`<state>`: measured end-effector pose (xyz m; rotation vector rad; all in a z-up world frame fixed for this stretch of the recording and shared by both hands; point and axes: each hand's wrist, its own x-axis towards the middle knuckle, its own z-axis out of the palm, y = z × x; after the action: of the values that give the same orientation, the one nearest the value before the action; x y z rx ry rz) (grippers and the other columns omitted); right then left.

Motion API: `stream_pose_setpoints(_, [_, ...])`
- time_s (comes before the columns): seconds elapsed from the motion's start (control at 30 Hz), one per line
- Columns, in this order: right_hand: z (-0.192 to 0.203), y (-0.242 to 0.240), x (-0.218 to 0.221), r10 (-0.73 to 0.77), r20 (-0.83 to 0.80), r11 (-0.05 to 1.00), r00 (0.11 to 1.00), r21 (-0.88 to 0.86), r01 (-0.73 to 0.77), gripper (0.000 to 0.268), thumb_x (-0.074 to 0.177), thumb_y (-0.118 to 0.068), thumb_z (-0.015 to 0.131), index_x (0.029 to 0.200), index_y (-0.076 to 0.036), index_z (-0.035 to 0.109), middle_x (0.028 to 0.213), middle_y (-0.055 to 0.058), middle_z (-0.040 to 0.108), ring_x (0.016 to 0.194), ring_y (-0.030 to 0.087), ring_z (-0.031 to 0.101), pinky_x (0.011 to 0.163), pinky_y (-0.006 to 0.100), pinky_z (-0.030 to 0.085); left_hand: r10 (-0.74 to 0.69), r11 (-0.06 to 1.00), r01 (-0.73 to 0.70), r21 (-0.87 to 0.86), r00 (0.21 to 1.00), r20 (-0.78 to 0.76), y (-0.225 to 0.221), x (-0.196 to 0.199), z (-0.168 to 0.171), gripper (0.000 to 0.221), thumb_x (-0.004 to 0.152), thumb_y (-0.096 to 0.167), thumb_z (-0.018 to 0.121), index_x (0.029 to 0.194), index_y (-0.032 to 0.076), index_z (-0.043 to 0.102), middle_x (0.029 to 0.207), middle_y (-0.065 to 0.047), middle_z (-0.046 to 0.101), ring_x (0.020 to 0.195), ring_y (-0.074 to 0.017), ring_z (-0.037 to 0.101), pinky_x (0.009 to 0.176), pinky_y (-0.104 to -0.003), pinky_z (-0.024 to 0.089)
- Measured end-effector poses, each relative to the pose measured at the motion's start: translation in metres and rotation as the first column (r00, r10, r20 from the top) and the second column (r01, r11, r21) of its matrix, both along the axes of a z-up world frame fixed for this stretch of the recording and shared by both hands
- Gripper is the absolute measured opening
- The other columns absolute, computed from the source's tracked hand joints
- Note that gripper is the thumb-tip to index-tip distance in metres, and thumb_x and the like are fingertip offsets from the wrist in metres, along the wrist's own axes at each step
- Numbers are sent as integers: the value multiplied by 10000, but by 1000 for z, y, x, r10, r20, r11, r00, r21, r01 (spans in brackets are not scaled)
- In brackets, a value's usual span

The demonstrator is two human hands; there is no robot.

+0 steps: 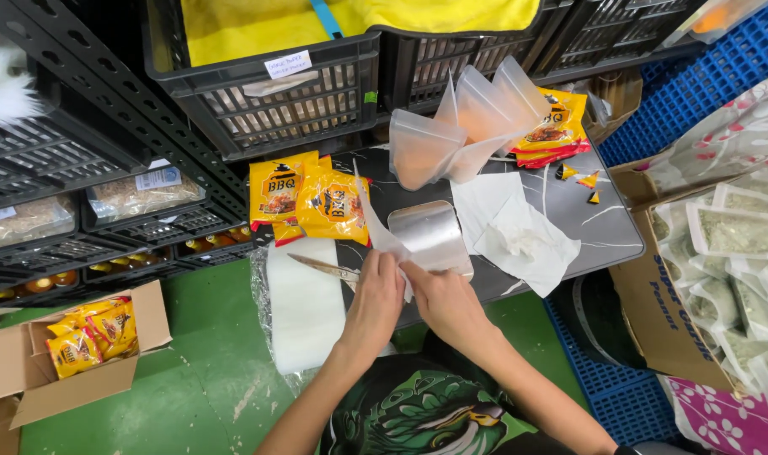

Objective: The person places items into plastic pouches, weighs the pouches on a digital scale, and prepares additional plastic bags for packaging.

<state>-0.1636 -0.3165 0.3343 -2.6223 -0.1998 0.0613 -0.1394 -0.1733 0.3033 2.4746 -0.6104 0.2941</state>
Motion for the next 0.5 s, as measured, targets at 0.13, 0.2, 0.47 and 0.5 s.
stream_pose_setpoints(0.13, [-6, -1, -9, 60, -385, 654, 921, 712, 255, 495, 982, -71, 444, 1452, 83, 450, 485, 110, 636, 311, 185, 551, 324, 299, 469, -33, 996, 29, 87, 998, 53, 0, -7, -9, 126, 925, 48, 599, 925, 41, 474, 925, -92, 491, 873, -295, 661, 700, -312, 579])
stream_pose_setpoints(0.2, [-5, -4, -6, 80, -512, 110, 855, 857, 503, 473, 1017, -27, 376, 1462, 106, 465, 578, 47, 500, 463, 117, 388, 485, 253, 374, -27, 990, 14, 140, 995, 94, -1, -7, -16, 139, 946, 39, 582, 896, 71, 457, 894, -63, 472, 881, -262, 640, 760, -263, 553])
stream_pose_setpoints(0.47, [-24, 14, -12, -6, -279, 123, 960, 953, 278, 430, 1046, 29, 393, 1449, 45, 540, 1325, 172, 585, 1252, 209, 483, 1190, 481, 308, -29, 972, 2, 236, 993, 111, -6, -8, 4, 83, 942, 19, 569, 948, 33, 488, 935, -66, 482, 922, -250, 633, 803, -288, 559])
stream_pose_setpoints(0.5, [-24, 16, -11, 26, -306, -26, 952, 951, 307, 434, 1049, 33, 396, 1466, 56, 515, 1385, 179, 579, 1285, 216, 495, 1186, 464, 320, -16, 961, -32, 276, 985, 170, -7, -7, 3, 81, 939, 40, 564, 942, 41, 483, 930, -49, 467, 924, -240, 626, 808, -271, 550])
